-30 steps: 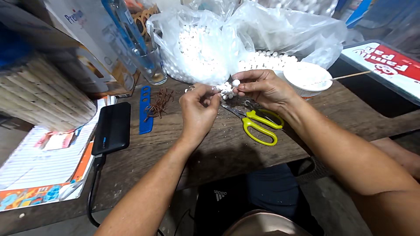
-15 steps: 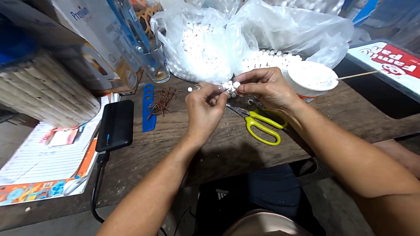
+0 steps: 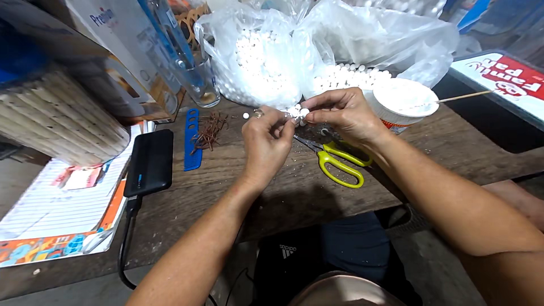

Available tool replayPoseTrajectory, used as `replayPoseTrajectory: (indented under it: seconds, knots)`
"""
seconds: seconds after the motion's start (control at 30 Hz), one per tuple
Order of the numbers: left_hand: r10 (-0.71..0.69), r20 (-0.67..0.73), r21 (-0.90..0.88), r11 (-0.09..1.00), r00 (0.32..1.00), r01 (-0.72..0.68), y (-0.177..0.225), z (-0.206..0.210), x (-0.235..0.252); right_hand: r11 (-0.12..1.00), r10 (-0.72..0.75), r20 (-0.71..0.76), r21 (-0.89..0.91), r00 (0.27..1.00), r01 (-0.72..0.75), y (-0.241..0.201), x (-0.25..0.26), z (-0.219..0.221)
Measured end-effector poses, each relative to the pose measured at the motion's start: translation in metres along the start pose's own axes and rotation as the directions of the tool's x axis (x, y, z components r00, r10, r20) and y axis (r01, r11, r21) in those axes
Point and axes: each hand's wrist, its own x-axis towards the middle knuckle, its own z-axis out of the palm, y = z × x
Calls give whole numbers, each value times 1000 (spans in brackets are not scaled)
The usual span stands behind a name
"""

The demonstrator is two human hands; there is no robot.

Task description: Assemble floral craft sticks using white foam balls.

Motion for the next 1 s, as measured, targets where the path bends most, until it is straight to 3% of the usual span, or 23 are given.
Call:
replayPoseTrajectory:
  seconds: [0.27, 0.43, 0.6, 0.93, 1.0]
  knots:
    - [42, -2, 26, 999, 999, -41, 0, 2, 0, 999, -31, 34, -29, 999, 32, 1, 0, 1]
    - [53, -57, 15, 999, 997, -52, -4, 8, 1, 980, -140, 47, -134, 989, 146, 1, -1, 2]
    - [85, -15, 47, 995, 996, -84, -2, 5, -1, 946, -228, 97, -213, 969, 244, 1, -2, 1]
    - [100, -57, 35, 995, 993, -98, -6, 9, 0, 921, -258, 86, -279, 962, 271, -3, -5, 9]
    - [46, -58, -42, 998, 997, -49, -7, 10, 1, 911, -269, 85, -300, 959, 282, -3, -5, 9]
